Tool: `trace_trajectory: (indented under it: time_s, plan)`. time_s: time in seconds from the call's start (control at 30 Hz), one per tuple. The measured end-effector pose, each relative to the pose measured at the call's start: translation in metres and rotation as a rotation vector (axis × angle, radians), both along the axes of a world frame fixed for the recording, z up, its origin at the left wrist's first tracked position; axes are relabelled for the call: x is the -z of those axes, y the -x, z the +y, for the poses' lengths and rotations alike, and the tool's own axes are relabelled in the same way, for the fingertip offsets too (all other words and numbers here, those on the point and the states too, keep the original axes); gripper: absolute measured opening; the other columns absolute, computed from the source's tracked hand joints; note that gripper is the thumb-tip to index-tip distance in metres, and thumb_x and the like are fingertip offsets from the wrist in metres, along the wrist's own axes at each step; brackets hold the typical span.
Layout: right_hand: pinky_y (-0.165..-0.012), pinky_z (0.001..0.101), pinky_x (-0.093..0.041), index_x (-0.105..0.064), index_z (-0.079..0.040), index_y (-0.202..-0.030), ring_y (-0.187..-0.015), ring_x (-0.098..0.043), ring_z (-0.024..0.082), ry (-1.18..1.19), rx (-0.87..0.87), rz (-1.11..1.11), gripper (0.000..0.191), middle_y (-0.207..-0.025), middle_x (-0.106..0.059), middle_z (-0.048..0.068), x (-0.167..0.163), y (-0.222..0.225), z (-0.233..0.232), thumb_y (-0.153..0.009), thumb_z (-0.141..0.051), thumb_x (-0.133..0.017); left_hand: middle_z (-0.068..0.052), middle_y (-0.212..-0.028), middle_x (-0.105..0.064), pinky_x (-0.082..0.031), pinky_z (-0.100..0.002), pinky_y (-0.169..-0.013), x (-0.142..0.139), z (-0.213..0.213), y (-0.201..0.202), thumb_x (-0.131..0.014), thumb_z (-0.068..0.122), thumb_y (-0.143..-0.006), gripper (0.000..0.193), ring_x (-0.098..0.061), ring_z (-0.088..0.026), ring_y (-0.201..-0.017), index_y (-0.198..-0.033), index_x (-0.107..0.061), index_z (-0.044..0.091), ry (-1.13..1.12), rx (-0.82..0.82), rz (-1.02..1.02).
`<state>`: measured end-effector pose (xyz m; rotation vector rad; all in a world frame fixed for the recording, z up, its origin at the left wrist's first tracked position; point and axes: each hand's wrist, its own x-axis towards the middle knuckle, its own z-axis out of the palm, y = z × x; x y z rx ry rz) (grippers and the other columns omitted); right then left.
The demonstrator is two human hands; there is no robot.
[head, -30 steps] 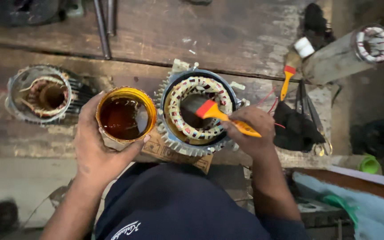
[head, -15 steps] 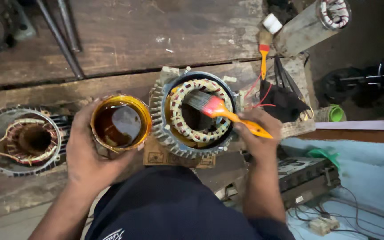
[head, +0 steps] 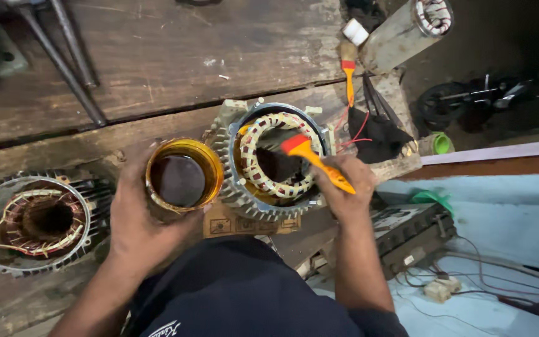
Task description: The person holds an open can of amber varnish in one hand and uses a paintbrush to coat the copper windings of a disassembled electric motor stator, repeatedly dipping the brush and brushing around the winding slots. At the end they set the brush in the can and step back from the workbench.
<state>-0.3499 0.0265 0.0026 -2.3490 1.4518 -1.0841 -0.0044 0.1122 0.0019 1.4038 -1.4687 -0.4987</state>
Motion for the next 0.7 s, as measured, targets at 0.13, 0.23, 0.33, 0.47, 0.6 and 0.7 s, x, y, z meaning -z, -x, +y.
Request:
trace_trajectory:
  time_s: [0.13,0.23,0.33,0.47,0.6,0.7]
  plan:
    - [-0.072,0.0335,-0.055,-0.071,-0.003,-0.094,-0.076,-0.071,0.024,0.071,-0.007,0.040,0.023,-0.088,-0.073,0.011,-0.010,-0.012,0.006,-0.081,-0.014,-0.087,-0.021,-0.135,-0.062,-0.051,-0.044,-0.107,0.006,0.003,-0.006,-0.094,0.023,-0.067,0.101,-0.065,-0.038,-0.125,-0.148,-0.039,0.002,0.030,-0.020,0.020]
    - [-0.071,0.0356,-0.054,-0.071,-0.002,-0.093,-0.078,-0.071,0.026,0.107,0.008,0.099,0.022,-0.087,-0.072,0.012,-0.017,-0.023,0.012,-0.083,-0.012,-0.087,-0.023,-0.134,-0.061,-0.051,-0.045,-0.106,0.011,0.004,-0.009,-0.096,0.024,-0.066,0.103,-0.064,-0.038,-0.124,-0.147,-0.039,0.000,0.027,-0.041,-0.002]
    - [-0.070,0.0362,-0.054,-0.071,-0.003,-0.093,-0.075,-0.071,0.026,0.062,0.040,0.065,0.019,-0.086,-0.072,0.011,-0.026,-0.030,0.016,-0.084,-0.012,-0.086,-0.022,-0.135,-0.060,-0.052,-0.042,-0.109,0.014,0.004,-0.014,-0.096,0.022,-0.069,0.102,-0.065,-0.034,-0.125,-0.149,-0.037,0.000,0.064,-0.033,0.038]
    - [-0.067,0.0395,-0.052,-0.071,-0.003,-0.092,-0.072,-0.068,0.030,0.098,0.041,0.218,0.025,-0.081,-0.069,0.012,-0.028,-0.039,0.020,-0.084,-0.016,-0.091,-0.020,-0.135,-0.060,-0.052,-0.039,-0.111,0.014,0.010,-0.017,-0.096,0.022,-0.072,0.102,-0.065,-0.029,-0.126,-0.150,-0.035,-0.002,0.086,-0.042,0.096]
    - [-0.067,0.0395,-0.053,-0.071,-0.005,-0.090,-0.072,-0.069,0.029,0.148,0.118,0.203,0.024,-0.082,-0.070,0.011,-0.028,-0.047,0.023,-0.083,-0.019,-0.090,-0.020,-0.135,-0.060,-0.051,-0.039,-0.110,0.015,0.013,-0.021,-0.096,0.022,-0.072,0.104,-0.065,-0.029,-0.125,-0.150,-0.033,-0.004,0.068,-0.034,0.116]
    - [-0.067,0.0416,-0.052,-0.070,-0.005,-0.089,-0.073,-0.068,0.032,0.175,0.034,0.293,0.030,-0.082,-0.070,0.012,-0.032,-0.052,0.026,-0.080,-0.022,-0.092,-0.020,-0.135,-0.059,-0.050,-0.039,-0.112,0.018,0.014,-0.020,-0.096,0.021,-0.071,0.102,-0.064,-0.029,-0.126,-0.148,-0.035,-0.004,0.054,-0.007,0.145]
